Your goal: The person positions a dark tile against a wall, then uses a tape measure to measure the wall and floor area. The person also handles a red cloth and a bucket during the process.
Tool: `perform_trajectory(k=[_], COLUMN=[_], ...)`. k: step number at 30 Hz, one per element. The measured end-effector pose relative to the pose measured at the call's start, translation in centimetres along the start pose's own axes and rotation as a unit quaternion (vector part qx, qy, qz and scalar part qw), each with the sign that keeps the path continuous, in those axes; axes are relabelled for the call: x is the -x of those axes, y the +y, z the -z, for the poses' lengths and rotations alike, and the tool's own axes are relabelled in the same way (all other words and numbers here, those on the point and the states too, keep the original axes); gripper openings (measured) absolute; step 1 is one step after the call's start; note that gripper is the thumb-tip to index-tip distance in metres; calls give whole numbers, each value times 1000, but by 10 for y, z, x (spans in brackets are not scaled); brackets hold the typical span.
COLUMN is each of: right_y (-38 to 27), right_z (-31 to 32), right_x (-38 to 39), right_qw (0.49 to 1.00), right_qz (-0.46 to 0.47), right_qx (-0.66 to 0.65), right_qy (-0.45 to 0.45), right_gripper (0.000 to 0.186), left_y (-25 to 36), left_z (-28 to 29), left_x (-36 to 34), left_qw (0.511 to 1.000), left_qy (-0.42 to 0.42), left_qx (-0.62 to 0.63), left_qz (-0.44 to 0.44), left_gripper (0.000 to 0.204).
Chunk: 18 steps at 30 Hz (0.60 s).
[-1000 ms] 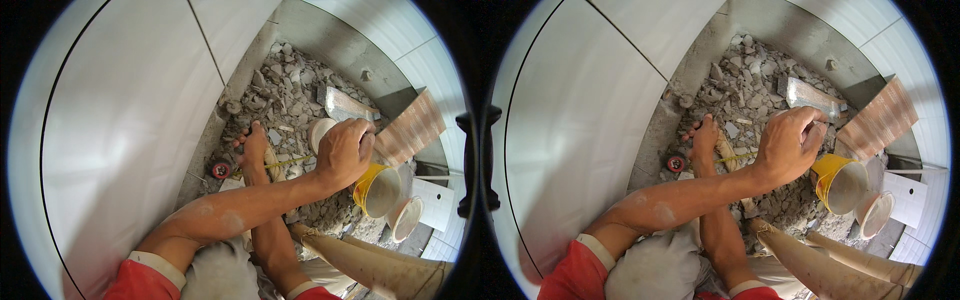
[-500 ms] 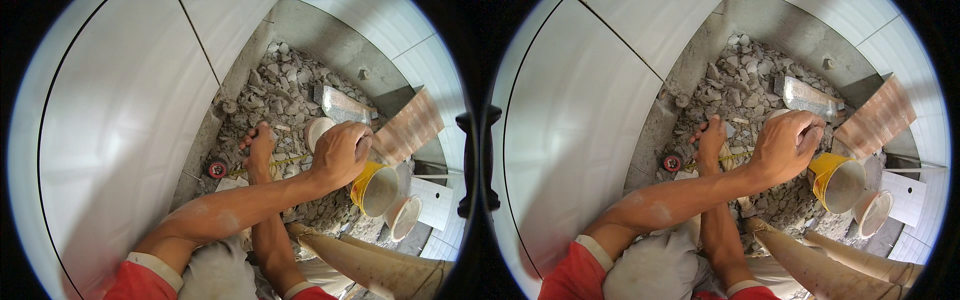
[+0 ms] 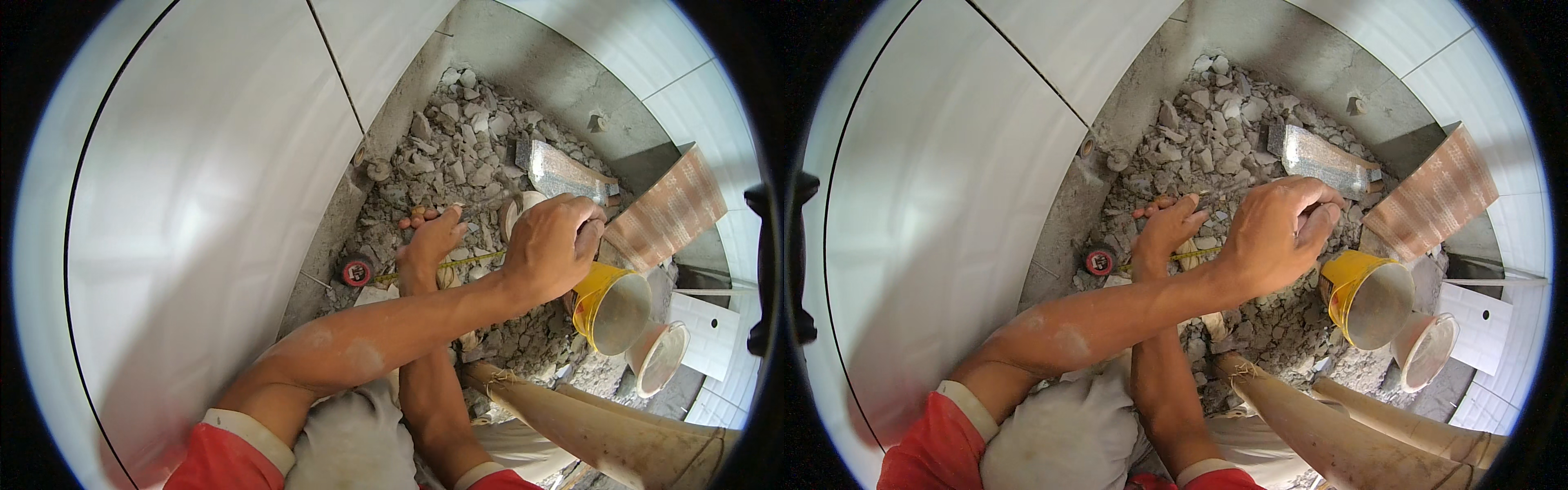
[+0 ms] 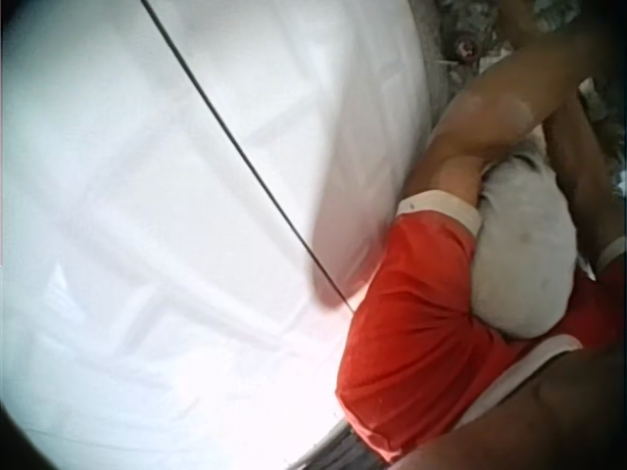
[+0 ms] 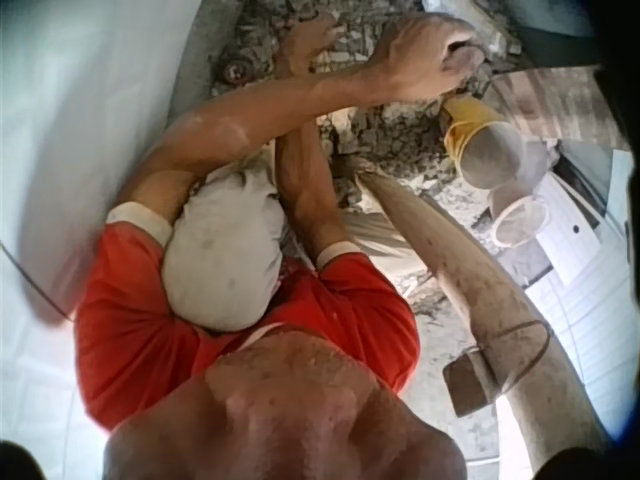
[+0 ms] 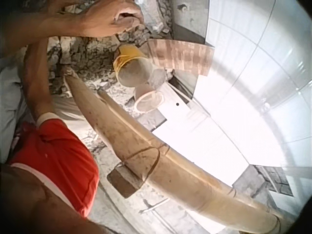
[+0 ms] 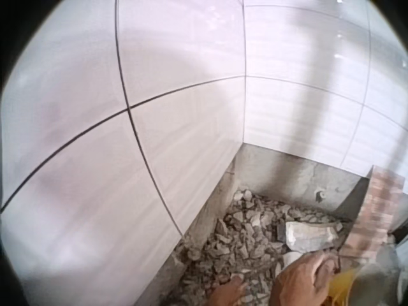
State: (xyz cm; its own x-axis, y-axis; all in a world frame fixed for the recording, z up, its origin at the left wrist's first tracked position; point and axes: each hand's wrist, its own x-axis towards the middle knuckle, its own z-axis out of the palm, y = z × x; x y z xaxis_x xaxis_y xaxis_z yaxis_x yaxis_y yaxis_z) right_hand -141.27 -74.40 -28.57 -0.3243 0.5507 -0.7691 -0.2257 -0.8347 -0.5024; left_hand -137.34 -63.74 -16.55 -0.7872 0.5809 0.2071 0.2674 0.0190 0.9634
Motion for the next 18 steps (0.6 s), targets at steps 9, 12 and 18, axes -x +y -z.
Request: perform_trajectory(k=[9,12,18], right_y=[5,14,13], right_z=[4,-1,-1], right_x=[5,5,5], right_qw=[998,987,993], right_qz=[-14,-89,-46], right_qx=[38,77,61], right_qy=[-56,-108,-90], right_gripper=[21,21,22], left_y=[1,1,0], left_z=[11,18,19], left_x=[5,7,8], left_qw=[999,997,998], left_qy=[-10,-51,-63], left_qx=[26,10,-6], left_qz=[-22,61,25], left_gripper=[13,13,14])
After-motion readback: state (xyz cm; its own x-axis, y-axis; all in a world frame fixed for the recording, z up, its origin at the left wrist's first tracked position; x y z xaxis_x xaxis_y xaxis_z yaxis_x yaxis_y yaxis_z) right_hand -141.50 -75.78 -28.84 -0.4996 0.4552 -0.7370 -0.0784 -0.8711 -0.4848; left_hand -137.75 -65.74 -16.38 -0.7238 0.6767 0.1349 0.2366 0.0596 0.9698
